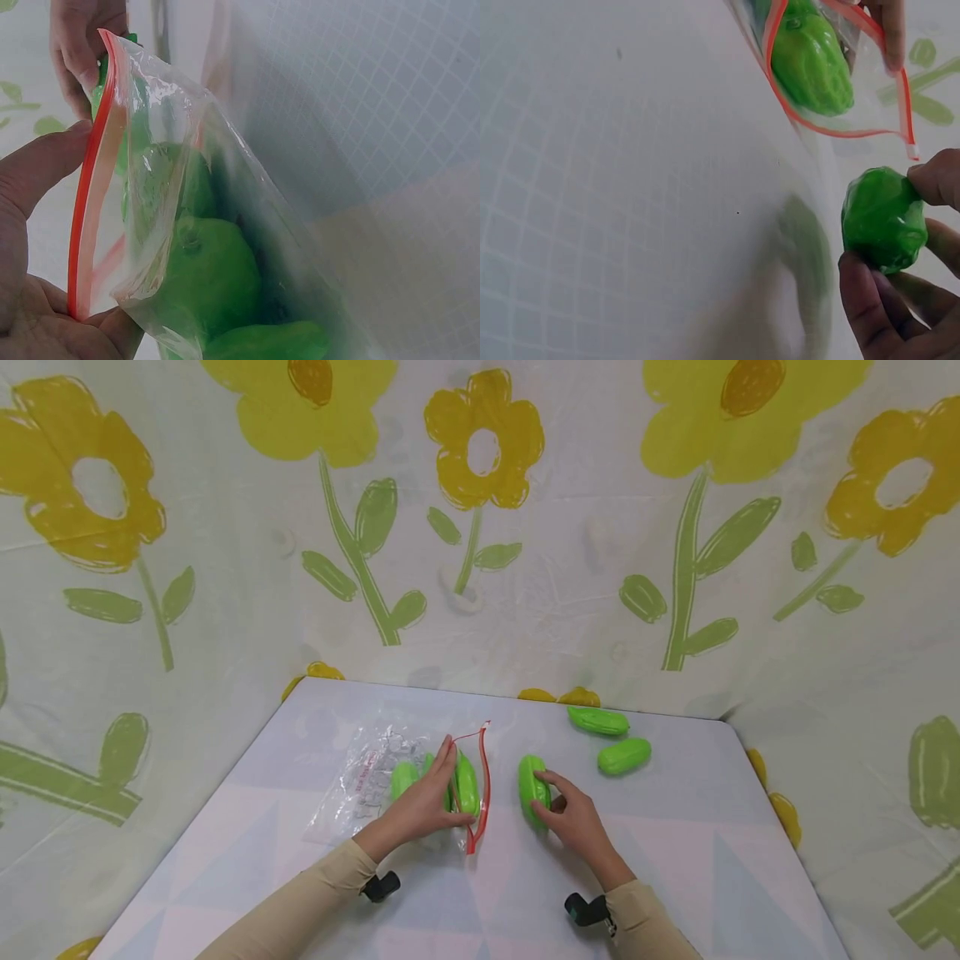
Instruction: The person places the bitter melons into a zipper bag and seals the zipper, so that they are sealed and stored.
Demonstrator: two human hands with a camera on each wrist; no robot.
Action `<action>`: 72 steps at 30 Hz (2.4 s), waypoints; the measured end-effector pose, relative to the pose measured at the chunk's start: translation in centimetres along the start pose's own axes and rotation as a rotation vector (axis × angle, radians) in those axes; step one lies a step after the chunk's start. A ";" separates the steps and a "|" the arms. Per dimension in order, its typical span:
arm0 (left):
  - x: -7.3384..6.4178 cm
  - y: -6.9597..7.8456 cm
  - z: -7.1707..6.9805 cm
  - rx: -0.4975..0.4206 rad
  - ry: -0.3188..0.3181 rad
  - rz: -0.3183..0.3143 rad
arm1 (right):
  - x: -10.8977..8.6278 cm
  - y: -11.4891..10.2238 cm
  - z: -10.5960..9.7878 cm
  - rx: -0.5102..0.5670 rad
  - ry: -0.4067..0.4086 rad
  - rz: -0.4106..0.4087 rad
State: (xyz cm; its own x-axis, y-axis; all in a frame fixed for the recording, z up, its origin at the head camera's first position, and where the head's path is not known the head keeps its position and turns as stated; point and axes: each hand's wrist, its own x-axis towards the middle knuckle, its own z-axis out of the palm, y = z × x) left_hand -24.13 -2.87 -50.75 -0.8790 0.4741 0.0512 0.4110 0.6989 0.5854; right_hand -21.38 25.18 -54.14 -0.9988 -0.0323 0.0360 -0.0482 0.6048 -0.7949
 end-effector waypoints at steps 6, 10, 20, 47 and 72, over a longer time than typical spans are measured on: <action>0.0 -0.1 0.1 -0.008 -0.002 0.002 | 0.0 -0.3 0.1 0.026 -0.035 -0.043; 0.0 -0.1 0.0 -0.003 -0.006 0.002 | -0.1 -0.4 0.3 0.039 -0.063 -0.068; -0.1 -0.1 -0.1 0.001 0.008 0.011 | -0.1 -0.8 0.2 0.079 -0.115 -0.146; -0.1 0.0 -0.3 0.010 0.008 0.017 | 0.9 -1.6 2.0 0.061 -0.169 -0.249; 0.0 0.2 -0.2 0.015 0.004 0.010 | 1.1 -2.1 2.8 0.013 -0.143 -0.301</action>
State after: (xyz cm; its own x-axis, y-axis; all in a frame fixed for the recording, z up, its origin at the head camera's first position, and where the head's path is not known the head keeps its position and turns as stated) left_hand -24.06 -2.84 -50.48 -0.8756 0.4792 0.0601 0.4235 0.7018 0.5728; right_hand -22.36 21.65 -54.17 -0.9288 -0.3204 0.1860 -0.3405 0.5404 -0.7694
